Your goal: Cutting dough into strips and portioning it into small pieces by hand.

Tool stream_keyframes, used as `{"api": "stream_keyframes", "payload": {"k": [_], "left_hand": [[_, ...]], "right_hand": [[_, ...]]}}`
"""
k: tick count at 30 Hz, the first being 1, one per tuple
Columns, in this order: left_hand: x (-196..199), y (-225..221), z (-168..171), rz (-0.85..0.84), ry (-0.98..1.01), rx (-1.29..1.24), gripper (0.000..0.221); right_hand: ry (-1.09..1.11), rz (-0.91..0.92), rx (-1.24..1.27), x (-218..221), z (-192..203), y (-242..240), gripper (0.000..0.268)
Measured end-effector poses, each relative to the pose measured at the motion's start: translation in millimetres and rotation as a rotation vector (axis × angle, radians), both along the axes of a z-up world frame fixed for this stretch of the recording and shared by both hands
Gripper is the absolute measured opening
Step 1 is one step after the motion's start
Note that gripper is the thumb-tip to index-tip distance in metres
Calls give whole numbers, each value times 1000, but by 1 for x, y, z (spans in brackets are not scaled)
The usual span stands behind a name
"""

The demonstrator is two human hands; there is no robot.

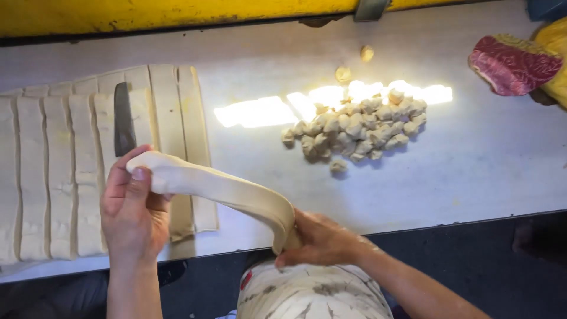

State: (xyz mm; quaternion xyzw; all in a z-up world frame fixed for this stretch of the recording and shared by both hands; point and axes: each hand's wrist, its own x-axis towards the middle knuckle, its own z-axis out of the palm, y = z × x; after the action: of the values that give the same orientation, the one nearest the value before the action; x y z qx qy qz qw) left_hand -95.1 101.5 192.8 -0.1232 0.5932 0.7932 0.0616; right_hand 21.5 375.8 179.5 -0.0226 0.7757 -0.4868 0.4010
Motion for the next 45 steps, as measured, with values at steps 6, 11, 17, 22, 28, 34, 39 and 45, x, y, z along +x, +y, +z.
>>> {"api": "stream_keyframes", "payload": {"k": [6,11,17,22,28,34,39,45], "left_hand": [[68,87,-68,-208,771,-2035,40],[100,149,-200,-573,1011,-1432,45],[11,200,-227,-162,1131,-1458,35],[57,147,-202,-370,1224,-1288,41],[76,95,-191,-905,954,-1296,28],[96,52,-180,-958,983,-1423,27],[86,46,-180,-785,831,-1504,28],[138,113,-159,-566,728,-1651,73]], "right_hand": [[914,90,933,59,-130,47,76],[953,-66,822,71,-166,35,67],[1046,-125,1078,-13,-180,81,43],[1189,-144,1174,52,-203,62,58],[1150,-125,1082,84,-169,31,56],[1041,-297,1010,62,-171,11,51],[1145,-306,912,-27,-194,58,47],[1121,-27,786,100,-182,83,71]]}}
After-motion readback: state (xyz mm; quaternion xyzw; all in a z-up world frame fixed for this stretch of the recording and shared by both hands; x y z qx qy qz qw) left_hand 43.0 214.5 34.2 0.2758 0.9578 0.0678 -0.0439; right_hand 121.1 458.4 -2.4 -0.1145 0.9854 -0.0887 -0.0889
